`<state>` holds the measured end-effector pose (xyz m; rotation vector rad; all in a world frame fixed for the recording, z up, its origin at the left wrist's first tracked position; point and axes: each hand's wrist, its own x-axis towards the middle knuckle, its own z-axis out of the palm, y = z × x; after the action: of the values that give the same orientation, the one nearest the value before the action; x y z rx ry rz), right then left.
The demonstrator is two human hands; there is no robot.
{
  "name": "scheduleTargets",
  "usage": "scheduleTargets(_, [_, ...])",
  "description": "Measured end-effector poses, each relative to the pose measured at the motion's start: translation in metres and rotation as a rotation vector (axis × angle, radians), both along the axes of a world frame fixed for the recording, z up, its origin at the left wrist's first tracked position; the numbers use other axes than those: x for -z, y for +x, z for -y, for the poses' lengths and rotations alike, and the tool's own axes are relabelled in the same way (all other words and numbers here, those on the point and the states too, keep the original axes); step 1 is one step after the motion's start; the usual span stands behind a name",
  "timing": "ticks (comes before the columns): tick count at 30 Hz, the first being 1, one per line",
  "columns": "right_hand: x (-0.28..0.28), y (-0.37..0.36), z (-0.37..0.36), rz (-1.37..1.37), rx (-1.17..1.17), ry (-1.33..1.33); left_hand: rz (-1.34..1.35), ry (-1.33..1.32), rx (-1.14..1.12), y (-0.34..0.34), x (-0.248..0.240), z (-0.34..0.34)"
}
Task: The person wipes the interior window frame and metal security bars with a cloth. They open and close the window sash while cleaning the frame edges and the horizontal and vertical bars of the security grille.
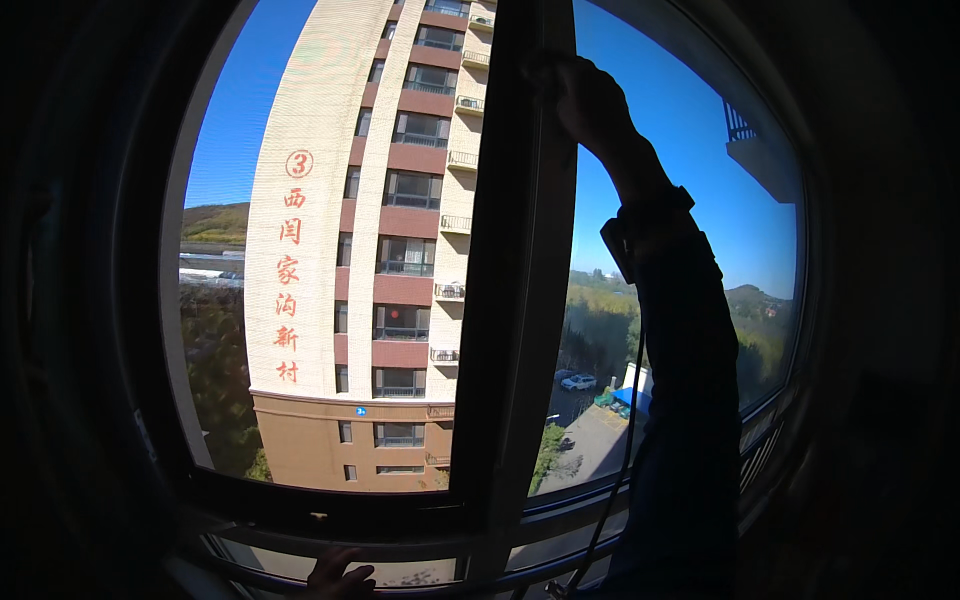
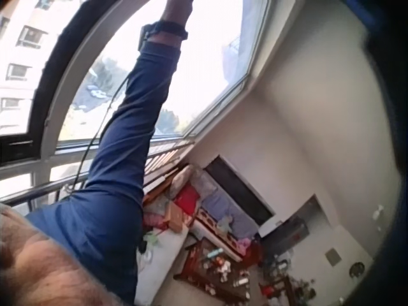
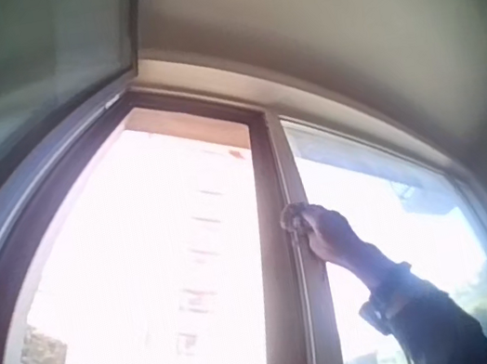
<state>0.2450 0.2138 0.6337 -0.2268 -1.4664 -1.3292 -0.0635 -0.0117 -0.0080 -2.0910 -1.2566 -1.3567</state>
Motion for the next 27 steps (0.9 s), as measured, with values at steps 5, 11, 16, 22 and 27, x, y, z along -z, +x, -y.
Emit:
scheduleTargets(5, [-0.065,-0.016,0.007,-0.205,0.224,-0.116,-0.009,-0.083,-0.003,0.004,0.000,-0.003])
scheduleTargets(11, [-0.026,0.001,-0.004,-0.118,0.096,-0.198,-0.014,-0.023,-0.046,0.007,-0.001,-0.002])
scheduleTargets(16, [0.080,0.014,0.001,-0.010,0.093,-0.282,-0.073,0.037,-0.032,0.005,-0.004,-0.005])
scheduleTargets(22, [0.250,0.023,0.011,0.116,-0.186,-0.381,-0.090,0.051,0.023,0.005,-0.012,-0.006])
scheduleTargets(27, [0.386,0.020,0.033,0.070,-0.282,-0.623,-0.056,0.037,-0.003,0.007,-0.012,-0.004])
